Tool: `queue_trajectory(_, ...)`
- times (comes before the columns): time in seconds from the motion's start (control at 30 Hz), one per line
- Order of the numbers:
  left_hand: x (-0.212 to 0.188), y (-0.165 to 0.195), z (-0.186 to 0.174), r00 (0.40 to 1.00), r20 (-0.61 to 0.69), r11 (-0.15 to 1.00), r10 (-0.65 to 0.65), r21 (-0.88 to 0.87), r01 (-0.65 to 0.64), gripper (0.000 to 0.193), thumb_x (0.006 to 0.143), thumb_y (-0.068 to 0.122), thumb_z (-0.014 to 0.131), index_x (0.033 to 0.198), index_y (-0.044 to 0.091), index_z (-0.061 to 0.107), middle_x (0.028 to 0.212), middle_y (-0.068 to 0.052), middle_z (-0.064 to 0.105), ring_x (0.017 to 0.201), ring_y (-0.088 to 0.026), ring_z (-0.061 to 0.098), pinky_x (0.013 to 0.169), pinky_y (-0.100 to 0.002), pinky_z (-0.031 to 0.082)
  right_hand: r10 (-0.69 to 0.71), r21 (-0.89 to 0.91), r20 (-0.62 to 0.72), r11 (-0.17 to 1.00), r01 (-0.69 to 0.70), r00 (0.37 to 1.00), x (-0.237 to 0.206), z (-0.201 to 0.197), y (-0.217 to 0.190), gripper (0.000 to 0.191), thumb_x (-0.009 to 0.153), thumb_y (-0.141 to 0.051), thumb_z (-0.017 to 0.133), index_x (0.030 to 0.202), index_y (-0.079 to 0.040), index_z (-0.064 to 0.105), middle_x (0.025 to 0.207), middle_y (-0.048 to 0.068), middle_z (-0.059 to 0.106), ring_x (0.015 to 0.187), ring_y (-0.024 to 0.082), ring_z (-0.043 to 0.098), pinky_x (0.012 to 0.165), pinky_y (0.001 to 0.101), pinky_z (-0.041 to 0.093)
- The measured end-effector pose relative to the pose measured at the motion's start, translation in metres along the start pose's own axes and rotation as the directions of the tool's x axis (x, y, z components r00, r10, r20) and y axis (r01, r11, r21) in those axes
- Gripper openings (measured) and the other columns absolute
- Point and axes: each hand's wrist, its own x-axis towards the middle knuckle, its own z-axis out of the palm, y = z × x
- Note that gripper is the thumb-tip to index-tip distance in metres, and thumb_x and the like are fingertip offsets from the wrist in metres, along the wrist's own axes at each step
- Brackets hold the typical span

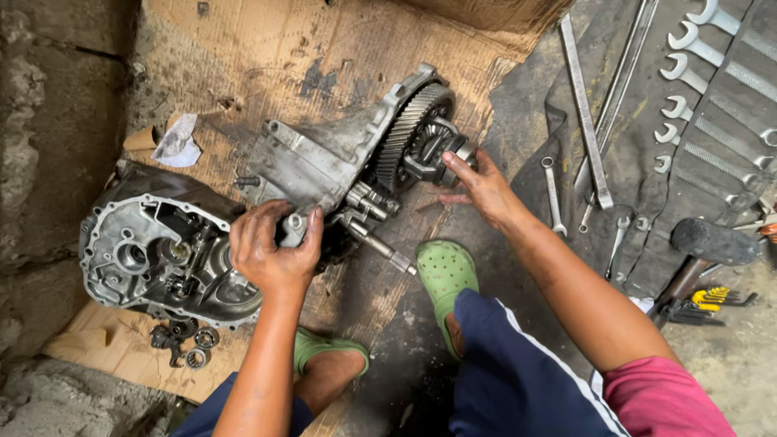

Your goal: The person assembles internal components of a motorcycle engine. They insert a shaft into the engine casing, then handle and install gears and bearings into the crankcase, aligning them with the shafts.

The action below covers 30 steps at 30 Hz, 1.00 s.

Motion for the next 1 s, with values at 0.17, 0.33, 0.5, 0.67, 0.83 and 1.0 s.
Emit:
queue_trajectory(0.17, -0.001, -0.005, 0.001, 1.0, -0.017, 1.0, 0.007, 0.016, -0.007, 0.027, 0.083, 0.026, 0.091, 0.092, 0.008, 0.073, 0.099, -0.007, 0.075, 0.098, -0.028, 0.069, 0.092, -0.041, 0.054, -0.136, -0.055, 0.058, 0.989, 0.14, 0.989, 0.002, -0.002, 0.006, 0.076, 0.089, -0.034, 0.077, 0.146, 0.003, 0.042, 0.138, 0.015, 0.058, 0.123, 0.026, 0.062, 0.082, 0.0439, 0.066)
queue_trajectory(0.33, 0.0, -0.004, -0.001, 0.999, -0.038, 1.0, 0.0, -0.008, 0.0, 0.027, 0.084, 0.027, 0.09, 0.091, 0.007, 0.072, 0.098, -0.008, 0.074, 0.096, -0.03, 0.068, 0.092, -0.041, 0.054, -0.277, -0.354, 0.02, 0.897, 0.266, 0.961, -0.004, -0.002, -0.004, 0.077, 0.084, -0.035, 0.084, 0.139, 0.003, 0.047, 0.124, 0.014, 0.067, 0.108, 0.023, 0.069, 0.083, 0.0416, 0.063)
queue_trajectory(0.5, 0.0, 0.001, -0.003, 0.998, -0.057, 1.0, 0.024, 0.021, -0.022, 0.026, 0.084, 0.027, 0.091, 0.09, 0.008, 0.074, 0.097, -0.006, 0.074, 0.092, -0.029, 0.067, 0.088, -0.04, 0.053, -0.537, -0.712, -0.032, 0.604, 0.358, 0.843, -0.035, 0.003, -0.012, 0.081, 0.081, -0.037, 0.094, 0.139, 0.002, 0.053, 0.12, 0.018, 0.071, 0.104, 0.025, 0.073, 0.088, 0.0377, 0.059)
queue_trajectory(0.67, -0.012, -0.01, 0.004, 0.995, -0.081, 0.998, 0.061, 0.006, -0.061, 0.028, 0.084, 0.028, 0.092, 0.089, 0.008, 0.073, 0.095, -0.007, 0.073, 0.091, -0.029, 0.067, 0.086, -0.04, 0.053, -0.666, -0.585, 0.025, 0.595, 0.551, 0.745, -0.048, 0.003, -0.004, 0.086, 0.083, -0.041, 0.089, 0.142, 0.004, 0.046, 0.132, 0.021, 0.063, 0.114, 0.03, 0.071, 0.085, 0.0376, 0.064)
queue_trajectory(0.83, -0.032, -0.024, 0.008, 0.992, -0.09, 0.996, 0.088, 0.024, -0.086, 0.034, 0.084, 0.031, 0.095, 0.084, 0.007, 0.071, 0.091, -0.006, 0.073, 0.085, -0.029, 0.066, 0.084, -0.042, 0.052, -0.772, -0.832, 0.345, 0.013, 0.555, 0.534, -0.053, -0.016, 0.012, 0.088, 0.09, -0.042, 0.093, 0.148, 0.003, 0.045, 0.13, 0.026, 0.06, 0.12, 0.043, 0.062, 0.102, 0.0502, 0.054)
queue_trajectory(1.0, -0.023, -0.015, 0.006, 0.982, -0.162, 0.995, 0.096, 0.036, -0.092, 0.035, 0.083, 0.033, 0.095, 0.082, 0.008, 0.07, 0.09, -0.006, 0.073, 0.082, -0.029, 0.066, 0.079, -0.04, 0.052, -0.797, -0.847, 0.478, -0.309, 0.432, 0.368, -0.053, -0.023, 0.013, 0.083, 0.079, -0.035, 0.09, 0.147, -0.007, 0.052, 0.138, 0.02, 0.061, 0.121, 0.04, 0.064, 0.098, 0.0461, 0.057)
